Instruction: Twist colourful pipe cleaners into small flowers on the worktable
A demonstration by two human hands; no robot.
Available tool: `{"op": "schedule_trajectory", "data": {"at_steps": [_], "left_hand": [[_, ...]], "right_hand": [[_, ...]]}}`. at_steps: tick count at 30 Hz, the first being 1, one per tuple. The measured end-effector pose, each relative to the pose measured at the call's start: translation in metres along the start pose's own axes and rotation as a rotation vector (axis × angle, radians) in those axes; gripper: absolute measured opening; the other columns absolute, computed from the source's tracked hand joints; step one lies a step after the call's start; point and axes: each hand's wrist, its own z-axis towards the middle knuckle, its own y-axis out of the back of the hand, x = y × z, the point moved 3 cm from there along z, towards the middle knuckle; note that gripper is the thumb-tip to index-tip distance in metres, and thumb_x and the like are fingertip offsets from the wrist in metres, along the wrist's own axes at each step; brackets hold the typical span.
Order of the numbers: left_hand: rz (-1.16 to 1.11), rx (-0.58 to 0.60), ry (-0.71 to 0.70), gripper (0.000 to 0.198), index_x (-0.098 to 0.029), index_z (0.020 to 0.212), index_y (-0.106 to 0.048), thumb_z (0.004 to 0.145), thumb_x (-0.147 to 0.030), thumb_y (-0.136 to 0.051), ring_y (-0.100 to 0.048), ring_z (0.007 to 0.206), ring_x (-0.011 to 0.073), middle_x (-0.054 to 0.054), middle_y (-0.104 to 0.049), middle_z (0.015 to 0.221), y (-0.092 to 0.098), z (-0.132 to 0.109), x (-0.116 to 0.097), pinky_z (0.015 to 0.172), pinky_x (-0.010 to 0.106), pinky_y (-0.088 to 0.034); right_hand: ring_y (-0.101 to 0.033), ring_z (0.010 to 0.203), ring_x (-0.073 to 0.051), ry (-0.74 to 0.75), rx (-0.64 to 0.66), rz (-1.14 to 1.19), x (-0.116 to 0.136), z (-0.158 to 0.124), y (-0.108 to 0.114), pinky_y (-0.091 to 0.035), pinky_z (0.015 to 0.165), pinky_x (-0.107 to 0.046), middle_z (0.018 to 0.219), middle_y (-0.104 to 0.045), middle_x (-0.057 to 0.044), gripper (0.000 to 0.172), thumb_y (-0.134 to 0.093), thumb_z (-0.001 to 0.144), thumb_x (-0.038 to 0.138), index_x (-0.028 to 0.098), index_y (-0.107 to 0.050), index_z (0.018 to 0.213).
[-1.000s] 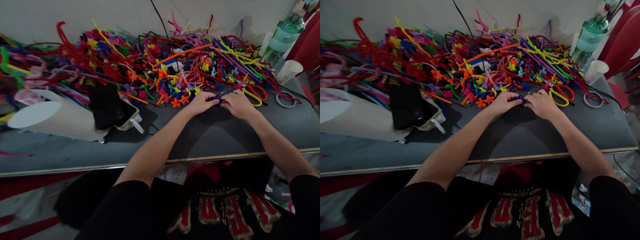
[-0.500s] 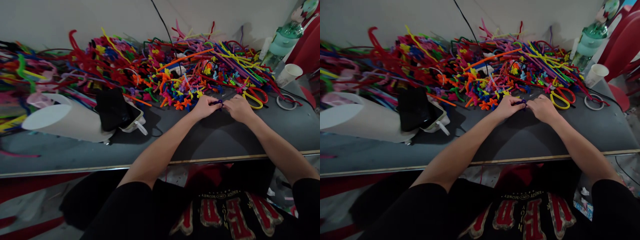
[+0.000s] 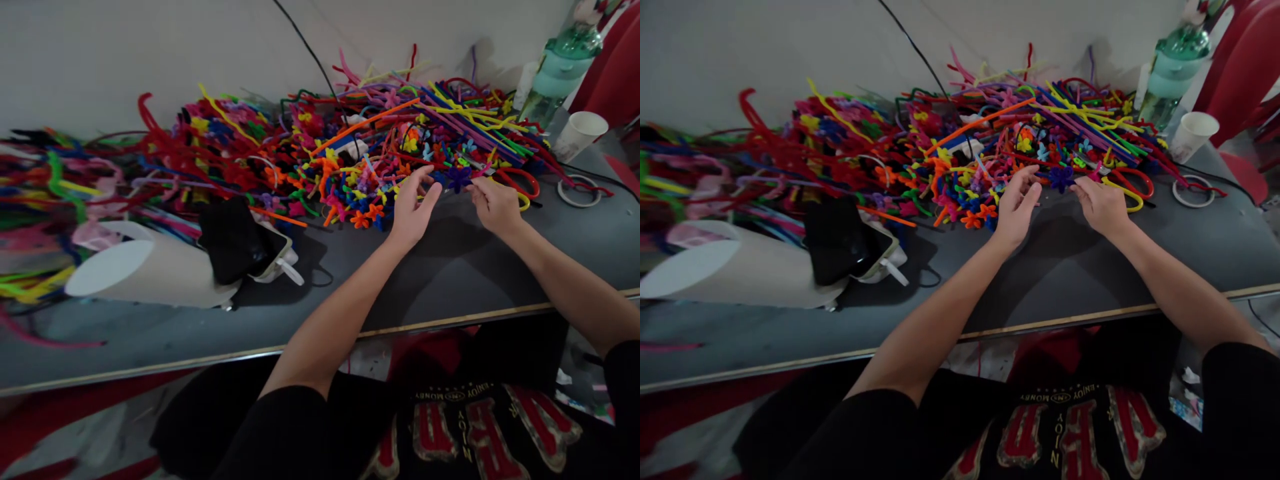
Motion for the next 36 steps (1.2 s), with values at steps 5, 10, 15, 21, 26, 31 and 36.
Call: {"op": "schedule_trajectory", "data": {"at_steps": [5, 10, 15, 21, 26, 31, 36], "left_hand": [[-0.030, 0.040, 0.046, 0.046, -0.019, 0.091, -0.066, 0.089, -0.064, -0.055, -0.058, 0.073, 0.0142, 0.002, -0.062, 0.076, -0.005, -0.005, 0.003, 0.063, 0.024, -0.044], [-0.094, 0.085, 0.097, 0.044, -0.018, 0.062, -0.053, 0.084, -0.054, -0.066, -0.045, 0.053, 0.0087, -0.003, -0.048, 0.055, -0.004, -0.002, 0.009, 0.051, 0.023, -0.036], [-0.168, 0.259, 0.162, 0.029, -0.017, 0.065, -0.056, 0.082, -0.037, -0.068, -0.047, 0.047, 0.0062, -0.003, -0.054, 0.055, -0.005, -0.001, 0.014, 0.048, 0.020, -0.039], [-0.132, 0.329, 0.112, 0.026, -0.016, 0.067, -0.059, 0.082, -0.034, -0.068, -0.053, 0.047, 0.0066, -0.003, -0.057, 0.056, -0.003, 0.000, 0.018, 0.049, 0.018, -0.043], [-0.159, 0.384, 0.090, 0.024, -0.016, 0.065, -0.060, 0.082, -0.031, -0.066, -0.054, 0.048, 0.0064, -0.002, -0.058, 0.056, -0.004, 0.001, 0.022, 0.050, 0.018, -0.042], [-0.150, 0.418, 0.102, 0.025, -0.016, 0.063, -0.059, 0.080, -0.031, -0.068, -0.057, 0.053, 0.0079, -0.002, -0.059, 0.059, -0.005, 0.002, 0.022, 0.054, 0.019, -0.046], [-0.116, 0.458, 0.104, 0.026, -0.016, 0.061, -0.060, 0.081, -0.030, -0.069, -0.058, 0.055, 0.0086, -0.001, -0.060, 0.059, -0.003, 0.003, 0.021, 0.056, 0.020, -0.047]], "right_hand": [[-0.063, 0.067, -0.019, 0.044, 0.081, 0.045, 0.007, -0.001, -0.009, -0.038, 0.061, -0.029, 0.074, -0.069, -0.008, 0.048, -0.029, 0.102, 0.044, 0.017, -0.068, 0.097], [-0.065, 0.076, -0.021, 0.150, 0.290, 0.126, 0.007, 0.001, -0.005, -0.039, 0.063, -0.029, 0.088, -0.073, -0.009, 0.041, -0.043, 0.098, 0.048, 0.017, -0.063, 0.115], [-0.067, 0.086, -0.021, 0.185, 0.329, 0.140, 0.009, 0.003, -0.003, -0.041, 0.071, -0.029, 0.095, -0.074, -0.009, 0.033, -0.039, 0.100, 0.035, 0.019, -0.065, 0.112], [-0.066, 0.087, -0.021, 0.194, 0.394, 0.070, 0.014, 0.002, -0.009, -0.038, 0.069, -0.029, 0.090, -0.074, -0.007, 0.028, -0.042, 0.098, 0.031, 0.021, -0.068, 0.101], [-0.065, 0.086, -0.020, 0.211, 0.415, 0.059, 0.015, 0.001, -0.008, -0.040, 0.071, -0.030, 0.089, -0.073, -0.007, 0.030, -0.040, 0.098, 0.028, 0.021, -0.069, 0.099], [-0.064, 0.084, -0.020, 0.238, 0.418, 0.079, 0.017, -0.001, -0.008, -0.039, 0.071, -0.031, 0.091, -0.074, -0.007, 0.031, -0.040, 0.099, 0.030, 0.021, -0.069, 0.093], [-0.059, 0.071, -0.018, 0.274, 0.442, 0.025, 0.022, -0.003, -0.007, -0.032, 0.065, -0.030, 0.074, -0.068, -0.005, 0.034, -0.038, 0.099, 0.033, 0.019, -0.064, 0.081]]}}
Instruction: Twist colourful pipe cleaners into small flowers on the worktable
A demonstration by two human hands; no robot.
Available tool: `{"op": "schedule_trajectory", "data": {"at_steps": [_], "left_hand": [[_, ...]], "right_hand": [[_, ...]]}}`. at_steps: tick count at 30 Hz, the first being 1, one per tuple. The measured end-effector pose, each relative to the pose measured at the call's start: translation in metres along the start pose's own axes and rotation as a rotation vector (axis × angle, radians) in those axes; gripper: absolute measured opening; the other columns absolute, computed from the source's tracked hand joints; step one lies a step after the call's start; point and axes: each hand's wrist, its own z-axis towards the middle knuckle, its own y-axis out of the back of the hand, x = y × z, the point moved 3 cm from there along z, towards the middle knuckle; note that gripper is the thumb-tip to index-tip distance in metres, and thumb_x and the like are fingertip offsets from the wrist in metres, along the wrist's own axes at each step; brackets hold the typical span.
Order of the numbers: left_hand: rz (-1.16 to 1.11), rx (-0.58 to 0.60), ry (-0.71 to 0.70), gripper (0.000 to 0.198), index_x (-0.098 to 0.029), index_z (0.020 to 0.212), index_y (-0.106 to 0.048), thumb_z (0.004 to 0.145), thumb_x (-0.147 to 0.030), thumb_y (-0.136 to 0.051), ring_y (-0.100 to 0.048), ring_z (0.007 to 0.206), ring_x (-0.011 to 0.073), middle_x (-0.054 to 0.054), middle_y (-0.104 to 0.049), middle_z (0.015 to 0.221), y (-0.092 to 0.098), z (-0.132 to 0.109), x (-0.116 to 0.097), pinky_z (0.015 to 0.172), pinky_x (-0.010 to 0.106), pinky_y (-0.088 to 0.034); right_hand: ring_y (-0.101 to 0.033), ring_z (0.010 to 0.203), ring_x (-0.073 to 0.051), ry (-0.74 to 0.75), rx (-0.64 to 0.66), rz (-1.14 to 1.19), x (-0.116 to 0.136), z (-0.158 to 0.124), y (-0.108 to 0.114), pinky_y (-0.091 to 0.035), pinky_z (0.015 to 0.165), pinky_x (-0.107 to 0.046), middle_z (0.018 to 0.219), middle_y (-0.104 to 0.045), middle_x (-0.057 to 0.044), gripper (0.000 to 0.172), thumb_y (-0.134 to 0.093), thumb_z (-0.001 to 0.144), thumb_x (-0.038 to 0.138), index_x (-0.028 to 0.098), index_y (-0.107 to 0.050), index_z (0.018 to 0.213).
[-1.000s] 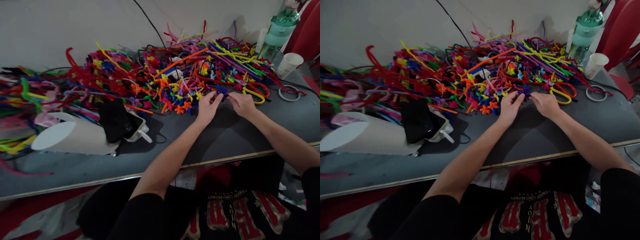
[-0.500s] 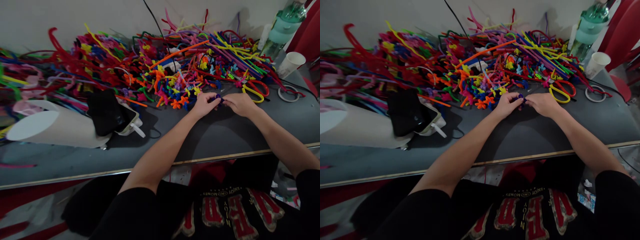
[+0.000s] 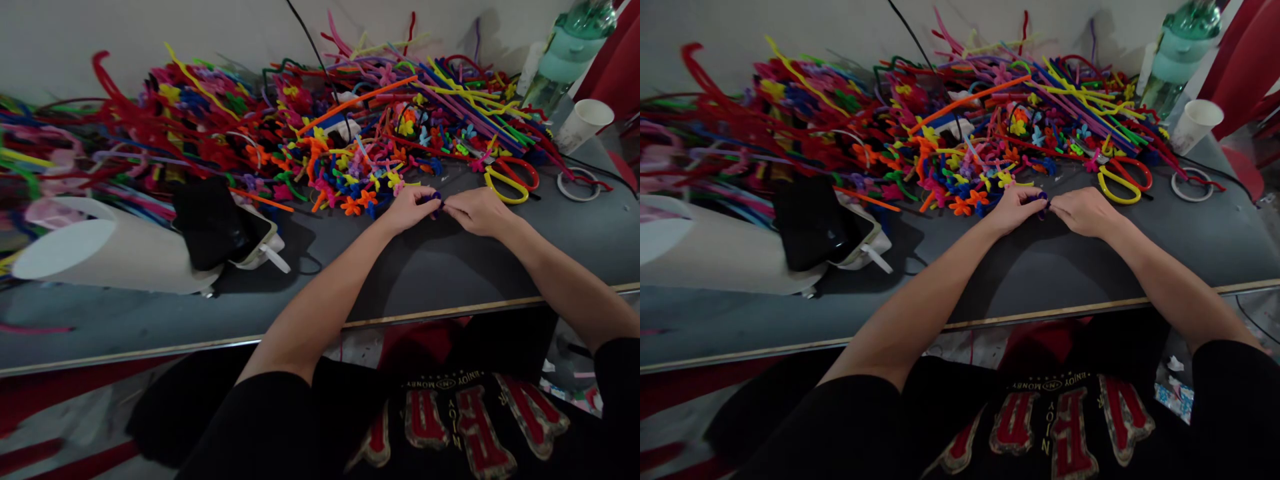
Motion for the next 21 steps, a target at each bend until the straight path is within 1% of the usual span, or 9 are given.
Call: {"op": "schedule_trajectory", "data": {"at_steps": [2, 4, 8, 10, 12, 16, 18, 21], "left_hand": [[-0.016, 0.012, 0.010, 0.027, -0.016, 0.062, -0.059, 0.082, -0.030, -0.069, -0.057, 0.052, 0.0077, -0.002, -0.060, 0.059, 0.0000, -0.0003, 0.0005, 0.053, 0.019, -0.046], [-0.062, -0.003, 0.018, 0.028, -0.016, 0.064, -0.059, 0.082, -0.033, -0.070, -0.056, 0.051, 0.0066, -0.002, -0.059, 0.059, -0.0004, -0.0008, 0.0008, 0.052, 0.018, -0.046], [-0.222, -0.111, 0.074, 0.033, -0.016, 0.079, -0.060, 0.085, -0.048, -0.068, -0.062, 0.053, 0.0082, -0.003, -0.060, 0.062, -0.0017, -0.0021, 0.0005, 0.049, 0.018, -0.049], [-0.253, -0.163, 0.119, 0.037, -0.017, 0.085, -0.060, 0.085, -0.053, -0.066, -0.066, 0.055, 0.0097, -0.002, -0.062, 0.066, -0.0026, -0.0026, 0.0003, 0.045, 0.017, -0.048], [-0.256, -0.179, 0.152, 0.038, -0.016, 0.086, -0.061, 0.085, -0.053, -0.067, -0.067, 0.056, 0.0099, -0.001, -0.065, 0.069, -0.0034, -0.0028, -0.0001, 0.044, 0.016, -0.048], [-0.306, -0.136, 0.182, 0.036, -0.013, 0.078, -0.062, 0.081, -0.046, -0.074, -0.064, 0.050, 0.0080, -0.001, -0.064, 0.063, -0.0026, -0.0030, -0.0010, 0.044, 0.015, -0.051], [-0.312, -0.085, 0.189, 0.037, -0.012, 0.072, -0.062, 0.079, -0.044, -0.077, -0.063, 0.048, 0.0080, -0.001, -0.061, 0.058, -0.0012, -0.0034, -0.0020, 0.044, 0.015, -0.052], [-0.266, -0.004, 0.199, 0.038, -0.011, 0.065, -0.060, 0.078, -0.042, -0.078, -0.062, 0.046, 0.0093, -0.001, -0.059, 0.052, 0.0010, -0.0045, -0.0039, 0.044, 0.017, -0.052]], "right_hand": [[-0.057, 0.067, -0.017, -0.004, 0.008, -0.008, 0.0007, -0.0001, 0.0008, -0.030, 0.063, -0.029, 0.070, -0.066, -0.004, 0.035, -0.038, 0.099, 0.033, 0.019, -0.063, 0.079], [-0.055, 0.066, -0.017, -0.024, -0.011, -0.008, -0.0002, -0.0001, 0.0020, -0.028, 0.062, -0.029, 0.068, -0.064, -0.004, 0.036, -0.037, 0.099, 0.035, 0.020, -0.063, 0.078], [-0.055, 0.064, -0.016, -0.126, -0.148, -0.065, -0.0029, 0.0004, 0.0043, -0.026, 0.061, -0.030, 0.067, -0.065, -0.005, 0.040, -0.037, 0.098, 0.037, 0.019, -0.065, 0.077], [-0.055, 0.064, -0.017, -0.176, -0.211, -0.085, -0.0023, 0.0005, 0.0039, -0.026, 0.061, -0.030, 0.068, -0.066, -0.006, 0.042, -0.036, 0.099, 0.037, 0.018, -0.066, 0.077], [-0.055, 0.064, -0.016, -0.172, -0.200, -0.047, 0.0000, 0.0010, 0.0020, -0.027, 0.061, -0.030, 0.070, -0.067, -0.006, 0.042, -0.037, 0.099, 0.039, 0.019, -0.068, 0.079], [-0.055, 0.063, -0.015, -0.105, -0.071, 0.119, 0.0026, 0.0018, 0.0018, -0.028, 0.061, -0.028, 0.070, -0.067, -0.002, 0.038, -0.046, 0.096, 0.047, 0.020, -0.070, 0.084], [-0.056, 0.066, -0.015, -0.122, -0.077, 0.143, -0.0001, 0.0018, 0.0055, -0.029, 0.062, -0.028, 0.074, -0.069, -0.003, 0.036, -0.045, 0.097, 0.046, 0.020, -0.069, 0.090], [-0.061, 0.076, -0.018, -0.143, -0.068, 0.098, -0.0040, 0.0030, 0.0084, -0.031, 0.064, -0.028, 0.086, -0.071, -0.006, 0.031, -0.044, 0.099, 0.040, 0.019, -0.067, 0.100]]}}
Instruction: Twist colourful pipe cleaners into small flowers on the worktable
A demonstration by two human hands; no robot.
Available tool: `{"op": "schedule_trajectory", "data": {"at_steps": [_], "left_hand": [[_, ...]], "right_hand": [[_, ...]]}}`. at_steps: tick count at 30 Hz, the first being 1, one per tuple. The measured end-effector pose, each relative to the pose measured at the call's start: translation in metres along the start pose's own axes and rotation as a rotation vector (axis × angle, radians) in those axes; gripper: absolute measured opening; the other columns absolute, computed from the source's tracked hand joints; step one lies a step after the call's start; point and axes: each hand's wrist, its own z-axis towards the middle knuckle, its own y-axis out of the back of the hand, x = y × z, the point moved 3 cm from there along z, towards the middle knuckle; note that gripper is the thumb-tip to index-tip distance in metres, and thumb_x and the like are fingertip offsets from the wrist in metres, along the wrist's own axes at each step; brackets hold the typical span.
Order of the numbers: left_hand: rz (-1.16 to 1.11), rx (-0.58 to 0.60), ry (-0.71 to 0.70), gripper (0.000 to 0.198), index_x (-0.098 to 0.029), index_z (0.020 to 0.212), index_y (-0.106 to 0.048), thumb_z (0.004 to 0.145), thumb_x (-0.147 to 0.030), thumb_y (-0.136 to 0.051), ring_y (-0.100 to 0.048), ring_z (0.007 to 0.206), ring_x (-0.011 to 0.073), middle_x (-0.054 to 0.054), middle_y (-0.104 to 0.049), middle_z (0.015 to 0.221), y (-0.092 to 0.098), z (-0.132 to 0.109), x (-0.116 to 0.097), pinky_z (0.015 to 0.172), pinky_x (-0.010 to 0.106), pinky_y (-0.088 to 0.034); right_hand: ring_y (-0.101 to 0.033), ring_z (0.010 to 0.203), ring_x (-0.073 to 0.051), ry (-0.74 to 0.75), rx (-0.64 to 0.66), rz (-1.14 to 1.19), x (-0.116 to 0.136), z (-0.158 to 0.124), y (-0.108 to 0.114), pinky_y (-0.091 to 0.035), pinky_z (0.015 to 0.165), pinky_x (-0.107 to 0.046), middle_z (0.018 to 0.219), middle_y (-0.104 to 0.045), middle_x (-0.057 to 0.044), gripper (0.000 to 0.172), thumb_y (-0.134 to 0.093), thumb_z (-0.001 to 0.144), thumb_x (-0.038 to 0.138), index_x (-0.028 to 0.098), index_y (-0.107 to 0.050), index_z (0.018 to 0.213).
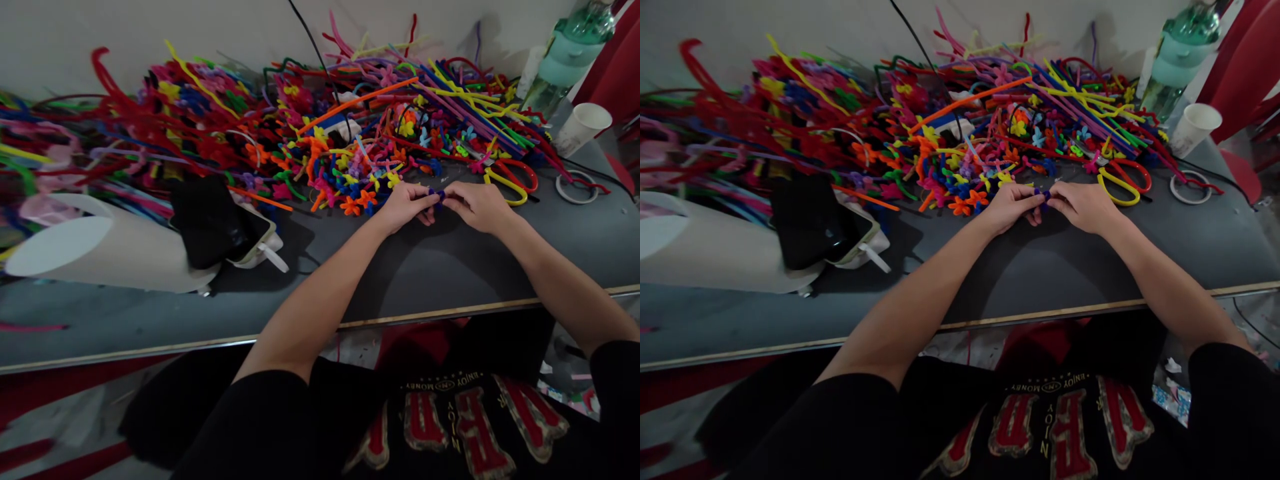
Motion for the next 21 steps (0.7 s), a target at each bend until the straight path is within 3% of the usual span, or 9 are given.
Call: {"op": "schedule_trajectory", "data": {"at_steps": [6, 14, 18, 21], "left_hand": [[0.141, 0.115, 0.053, 0.035, -0.010, 0.064, -0.062, 0.080, -0.038, -0.077, -0.065, 0.047, 0.0116, 0.002, -0.064, 0.052, -0.0004, -0.0032, -0.0034, 0.048, 0.020, -0.054], [0.246, 0.236, 0.088, 0.029, -0.010, 0.064, -0.064, 0.082, -0.032, -0.074, -0.066, 0.049, 0.0127, 0.003, -0.065, 0.053, 0.0031, -0.0031, -0.0002, 0.059, 0.026, -0.058], [0.252, 0.315, 0.094, 0.027, -0.009, 0.063, -0.065, 0.080, -0.028, -0.075, -0.064, 0.046, 0.0125, 0.005, -0.064, 0.051, 0.0047, -0.0023, 0.0030, 0.053, 0.023, -0.055], [0.199, 0.250, 0.066, 0.027, -0.009, 0.068, -0.065, 0.082, -0.031, -0.075, -0.060, 0.043, 0.0104, 0.002, -0.061, 0.050, 0.0043, -0.0019, 0.0021, 0.046, 0.020, -0.050]], "right_hand": [[-0.064, 0.088, -0.021, 0.014, 0.136, -0.140, 0.0011, 0.0023, -0.0046, -0.030, 0.064, -0.028, 0.094, -0.073, -0.007, 0.026, -0.043, 0.099, 0.030, 0.020, -0.066, 0.101], [-0.064, 0.086, -0.018, 0.137, 0.197, -0.002, 0.0015, -0.0025, -0.0033, -0.035, 0.069, -0.027, 0.092, -0.074, -0.004, 0.025, -0.046, 0.096, 0.026, 0.020, -0.069, 0.089], [-0.061, 0.076, -0.016, 0.160, 0.286, 0.062, 0.0062, -0.0049, -0.0072, -0.035, 0.067, -0.027, 0.087, -0.072, -0.005, 0.026, -0.046, 0.096, 0.026, 0.019, -0.069, 0.086], [-0.059, 0.071, -0.016, 0.100, 0.201, 0.062, 0.0052, -0.0042, -0.0076, -0.033, 0.065, -0.027, 0.080, -0.070, -0.004, 0.028, -0.044, 0.097, 0.030, 0.019, -0.068, 0.086]]}}
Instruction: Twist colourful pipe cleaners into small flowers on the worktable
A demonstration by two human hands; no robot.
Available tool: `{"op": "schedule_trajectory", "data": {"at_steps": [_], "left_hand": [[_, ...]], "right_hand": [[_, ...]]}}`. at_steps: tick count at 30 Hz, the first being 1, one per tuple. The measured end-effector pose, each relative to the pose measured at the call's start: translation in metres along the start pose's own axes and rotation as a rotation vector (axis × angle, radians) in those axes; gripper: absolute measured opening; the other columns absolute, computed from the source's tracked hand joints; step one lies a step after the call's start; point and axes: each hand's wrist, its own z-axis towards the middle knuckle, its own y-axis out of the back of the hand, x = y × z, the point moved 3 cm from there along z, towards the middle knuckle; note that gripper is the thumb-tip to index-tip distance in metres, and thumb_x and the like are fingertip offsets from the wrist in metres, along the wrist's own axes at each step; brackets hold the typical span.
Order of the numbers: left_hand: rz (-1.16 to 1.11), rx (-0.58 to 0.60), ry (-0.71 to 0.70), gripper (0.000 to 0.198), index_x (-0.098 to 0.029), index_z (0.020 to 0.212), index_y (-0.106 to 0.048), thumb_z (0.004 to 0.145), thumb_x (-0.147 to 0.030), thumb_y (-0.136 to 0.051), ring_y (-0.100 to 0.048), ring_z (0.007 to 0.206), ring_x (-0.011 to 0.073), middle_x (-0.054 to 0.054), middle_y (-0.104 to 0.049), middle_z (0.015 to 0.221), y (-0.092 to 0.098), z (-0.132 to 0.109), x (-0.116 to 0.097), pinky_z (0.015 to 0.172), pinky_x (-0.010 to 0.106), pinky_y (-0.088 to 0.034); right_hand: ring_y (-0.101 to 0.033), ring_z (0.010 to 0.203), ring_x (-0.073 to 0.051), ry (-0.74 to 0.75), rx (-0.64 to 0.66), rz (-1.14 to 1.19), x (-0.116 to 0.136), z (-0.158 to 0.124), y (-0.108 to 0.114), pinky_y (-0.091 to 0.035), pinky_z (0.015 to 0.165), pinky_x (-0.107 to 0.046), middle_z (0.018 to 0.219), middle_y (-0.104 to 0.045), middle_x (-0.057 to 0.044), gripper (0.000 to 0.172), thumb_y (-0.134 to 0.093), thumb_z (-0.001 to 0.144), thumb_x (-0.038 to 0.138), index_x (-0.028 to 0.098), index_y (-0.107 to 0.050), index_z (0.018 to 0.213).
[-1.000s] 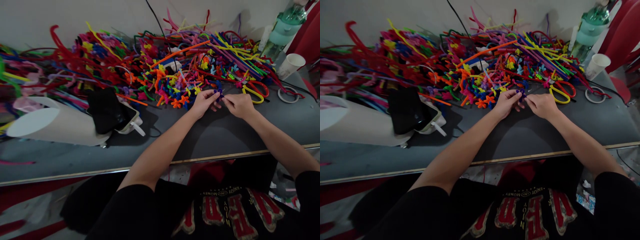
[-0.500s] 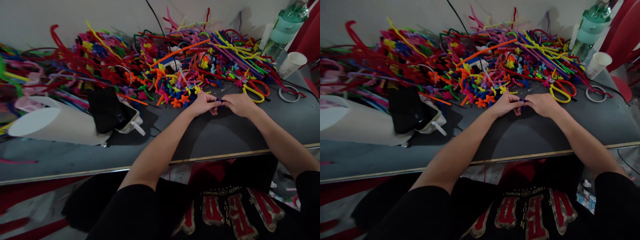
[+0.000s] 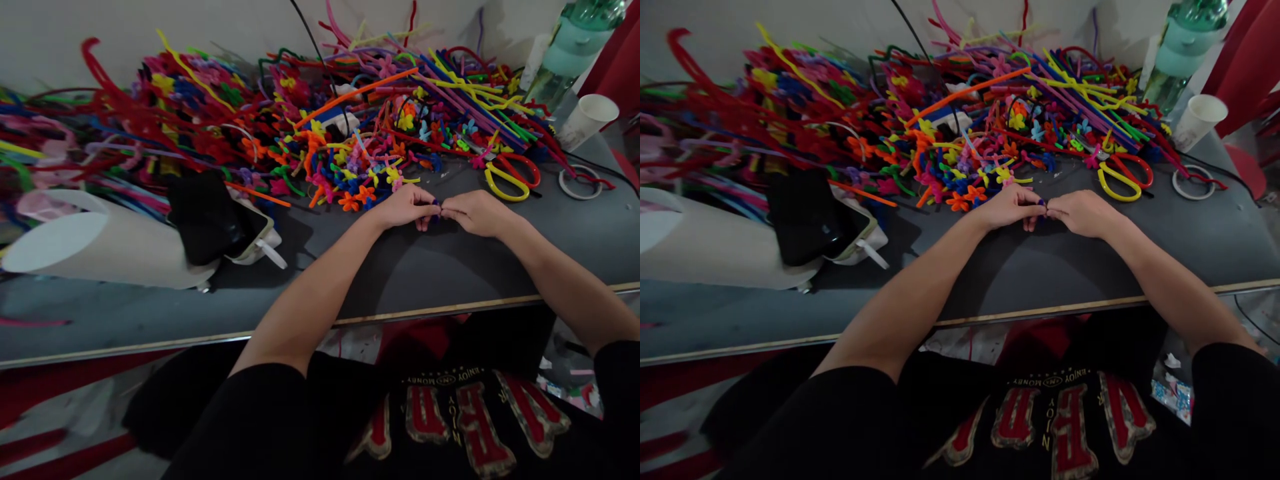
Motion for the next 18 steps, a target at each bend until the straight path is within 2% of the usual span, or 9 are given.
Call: {"op": "schedule_trajectory", "data": {"at_steps": [4, 7, 9, 12, 14, 18], "left_hand": [[-0.202, -0.275, -0.121, 0.029, -0.012, 0.079, -0.063, 0.088, -0.039, -0.069, -0.056, 0.044, 0.0062, -0.001, -0.062, 0.061, 0.002, 0.002, -0.001, 0.043, 0.017, -0.047], [-0.244, -0.393, -0.137, 0.026, -0.013, 0.084, -0.064, 0.087, -0.038, -0.070, -0.054, 0.045, 0.0050, -0.003, -0.062, 0.063, 0.002, 0.004, 0.003, 0.043, 0.016, -0.046], [-0.235, -0.415, -0.135, 0.026, -0.012, 0.086, -0.065, 0.086, -0.037, -0.071, -0.053, 0.045, 0.0047, -0.003, -0.061, 0.063, 0.002, 0.006, 0.005, 0.044, 0.016, -0.044], [-0.238, -0.384, -0.163, 0.025, -0.013, 0.088, -0.066, 0.087, -0.037, -0.071, -0.053, 0.048, 0.0042, -0.002, -0.064, 0.068, 0.002, 0.008, 0.005, 0.047, 0.016, -0.045], [-0.225, -0.358, -0.185, 0.024, -0.013, 0.088, -0.066, 0.086, -0.036, -0.072, -0.052, 0.050, 0.0036, -0.002, -0.064, 0.069, 0.002, 0.009, 0.004, 0.049, 0.016, -0.044], [-0.172, -0.338, -0.175, 0.019, -0.014, 0.084, -0.065, 0.088, -0.032, -0.070, -0.049, 0.048, 0.0032, -0.003, -0.060, 0.063, 0.003, 0.010, 0.004, 0.050, 0.015, -0.042]], "right_hand": [[-0.059, 0.072, -0.017, -0.124, -0.336, -0.021, -0.008, 0.000, 0.004, -0.033, 0.064, -0.028, 0.080, -0.070, -0.006, 0.034, -0.040, 0.099, 0.035, 0.019, -0.068, 0.088], [-0.058, 0.068, -0.016, -0.157, -0.443, -0.001, -0.011, 0.001, 0.001, -0.034, 0.063, -0.028, 0.076, -0.069, -0.006, 0.033, -0.043, 0.097, 0.034, 0.018, -0.070, 0.088], [-0.056, 0.063, -0.015, -0.174, -0.467, 0.050, -0.013, 0.002, -0.001, -0.036, 0.062, -0.028, 0.071, -0.067, -0.004, 0.027, -0.049, 0.094, 0.034, 0.018, -0.071, 0.090], [-0.056, 0.060, -0.013, -0.191, -0.525, 0.194, -0.017, 0.003, -0.001, -0.041, 0.062, -0.027, 0.072, -0.067, -0.002, 0.025, -0.055, 0.091, 0.036, 0.019, -0.071, 0.102], [-0.059, 0.064, -0.014, -0.170, -0.556, 0.283, -0.019, 0.004, 0.000, -0.044, 0.063, -0.028, 0.079, -0.070, -0.003, 0.027, -0.056, 0.091, 0.037, 0.020, -0.071, 0.106], [-0.064, 0.075, -0.017, -0.090, -0.573, 0.327, -0.019, 0.005, 0.003, -0.049, 0.065, -0.030, 0.091, -0.074, -0.007, 0.026, -0.058, 0.091, 0.038, 0.020, -0.074, 0.101]]}}
